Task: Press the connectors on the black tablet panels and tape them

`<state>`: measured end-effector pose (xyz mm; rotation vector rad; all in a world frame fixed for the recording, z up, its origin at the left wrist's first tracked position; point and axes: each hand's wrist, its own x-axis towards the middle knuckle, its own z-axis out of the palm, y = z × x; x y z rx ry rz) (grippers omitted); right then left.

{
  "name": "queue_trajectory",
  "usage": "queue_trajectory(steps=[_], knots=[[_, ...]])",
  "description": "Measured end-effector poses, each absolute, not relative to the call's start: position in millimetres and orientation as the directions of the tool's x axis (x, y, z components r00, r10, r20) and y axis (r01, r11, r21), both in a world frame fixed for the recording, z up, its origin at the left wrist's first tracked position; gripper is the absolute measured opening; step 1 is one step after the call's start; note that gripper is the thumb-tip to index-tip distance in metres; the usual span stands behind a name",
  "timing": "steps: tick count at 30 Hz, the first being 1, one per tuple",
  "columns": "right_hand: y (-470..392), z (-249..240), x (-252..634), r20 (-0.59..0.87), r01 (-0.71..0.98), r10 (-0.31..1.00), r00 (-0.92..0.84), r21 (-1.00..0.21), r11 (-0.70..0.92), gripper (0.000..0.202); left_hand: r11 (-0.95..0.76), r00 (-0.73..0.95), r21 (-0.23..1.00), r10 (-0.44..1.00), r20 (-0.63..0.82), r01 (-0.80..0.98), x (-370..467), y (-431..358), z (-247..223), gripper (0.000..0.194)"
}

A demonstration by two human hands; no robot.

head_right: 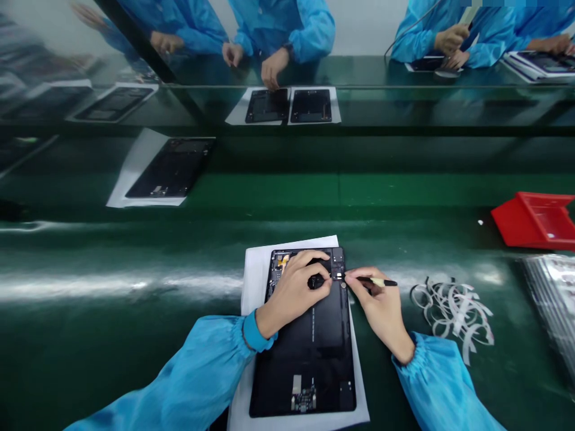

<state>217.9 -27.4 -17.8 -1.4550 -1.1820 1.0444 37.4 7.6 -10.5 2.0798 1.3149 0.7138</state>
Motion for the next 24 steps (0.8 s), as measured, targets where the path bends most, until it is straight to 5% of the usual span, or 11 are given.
queue_trajectory(steps=[11,24], knots=[[-26.8,-16.1,220.0,-0.055,0.262,0.998,0.023,-0.963,-0.059,0.017,-0.337,0.363,0.716,0.923,0.124,0.612,37.7,7.7,-6.4,0.012],[-27.0,-15.7,229.5,-0.050,0.289,0.996,0.076,-0.955,-0.070,0.018,-0.346,0.366,0.714,0.921,0.134,0.609,37.0,7.8,-8.8,0.010]])
